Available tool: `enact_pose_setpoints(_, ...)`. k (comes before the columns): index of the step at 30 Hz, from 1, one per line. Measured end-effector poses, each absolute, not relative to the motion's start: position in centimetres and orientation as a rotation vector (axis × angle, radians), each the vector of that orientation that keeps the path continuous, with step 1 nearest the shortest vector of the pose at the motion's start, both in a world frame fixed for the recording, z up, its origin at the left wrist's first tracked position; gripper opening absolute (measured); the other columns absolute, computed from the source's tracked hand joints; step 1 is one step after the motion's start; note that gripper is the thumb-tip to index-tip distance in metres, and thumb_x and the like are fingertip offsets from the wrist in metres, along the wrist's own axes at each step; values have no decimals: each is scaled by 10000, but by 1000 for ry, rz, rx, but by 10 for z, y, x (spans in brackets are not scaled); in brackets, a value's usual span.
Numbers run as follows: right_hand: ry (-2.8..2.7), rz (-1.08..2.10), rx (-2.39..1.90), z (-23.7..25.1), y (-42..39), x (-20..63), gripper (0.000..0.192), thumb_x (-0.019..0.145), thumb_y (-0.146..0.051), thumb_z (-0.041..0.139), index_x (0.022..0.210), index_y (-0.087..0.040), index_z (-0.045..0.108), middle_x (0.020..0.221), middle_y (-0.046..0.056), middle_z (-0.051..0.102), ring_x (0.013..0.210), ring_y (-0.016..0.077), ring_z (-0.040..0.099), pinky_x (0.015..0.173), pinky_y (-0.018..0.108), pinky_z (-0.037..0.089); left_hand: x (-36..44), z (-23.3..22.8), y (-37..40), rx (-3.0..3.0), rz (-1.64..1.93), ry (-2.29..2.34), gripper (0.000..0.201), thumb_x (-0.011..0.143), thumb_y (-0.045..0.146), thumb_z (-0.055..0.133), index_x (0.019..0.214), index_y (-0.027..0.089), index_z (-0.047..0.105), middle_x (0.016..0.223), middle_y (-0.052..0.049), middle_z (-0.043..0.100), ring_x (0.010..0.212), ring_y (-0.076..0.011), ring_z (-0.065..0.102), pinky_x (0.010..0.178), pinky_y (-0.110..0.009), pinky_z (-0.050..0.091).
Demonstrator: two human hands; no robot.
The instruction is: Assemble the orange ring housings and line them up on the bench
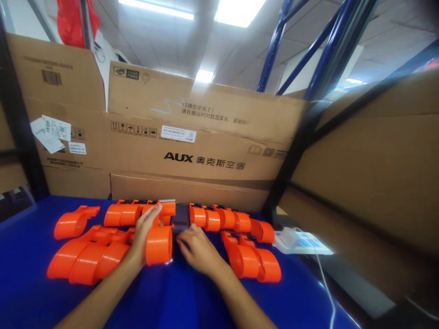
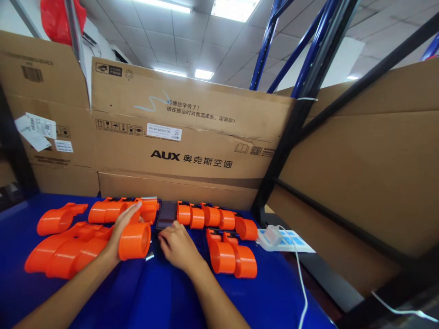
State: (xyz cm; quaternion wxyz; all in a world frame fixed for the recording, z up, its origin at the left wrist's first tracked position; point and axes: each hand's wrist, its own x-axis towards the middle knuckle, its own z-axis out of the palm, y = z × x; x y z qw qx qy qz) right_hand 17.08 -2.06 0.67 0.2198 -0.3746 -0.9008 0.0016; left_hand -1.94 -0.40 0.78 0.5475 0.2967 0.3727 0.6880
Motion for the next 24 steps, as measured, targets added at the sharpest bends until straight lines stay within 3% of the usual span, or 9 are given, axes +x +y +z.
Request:
enact_pose_setpoints(12, -2439, 24, -1219, -7, -15, 175, 88, 840, -208, 643, 890, -202, 714, 905, 75, 712, 938, 245, 603, 830, 329, 449, -6, 1, -11, 855, 1569, 902, 581, 625, 532, 832, 1042, 171, 650, 535, 61, 576, 438, -96, 495, 450, -197, 375)
enact_pose_setpoints(18, -1830, 30, -1114, 9, -15, 186, 192, 893, -238, 591, 1058, -199, 682, 985, 92, 698, 900, 241, 622, 830, 359, 490, -1, -6, -11, 941, 1566, 929, 701, 674, 490, 815, 1268, 187, 599, 653, 35, 631, 513, -118, 575, 540, -229, 459)
enact_pose_setpoints(21, -1697, 51, -985, 15, -17, 190, 244, 929, -276, 578, 1155, -217, 650, 1016, 88, 677, 890, 232, 624, 803, 361, 512, 1, -7, -10, 1050, 1554, 954, 672, 669, 451, 825, 1246, 174, 622, 820, -12, 685, 553, -118, 599, 563, -240, 480)
enact_pose_setpoints(24, -1815, 36, -896, 15, -19, 189, 261, 944, -264, 571, 1193, -237, 645, 1089, 97, 638, 989, 239, 608, 871, 384, 512, 4, -6, -14, 1181, 1483, 912, 613, 697, 443, 803, 1218, 167, 637, 923, -50, 704, 582, -125, 608, 527, -237, 474)
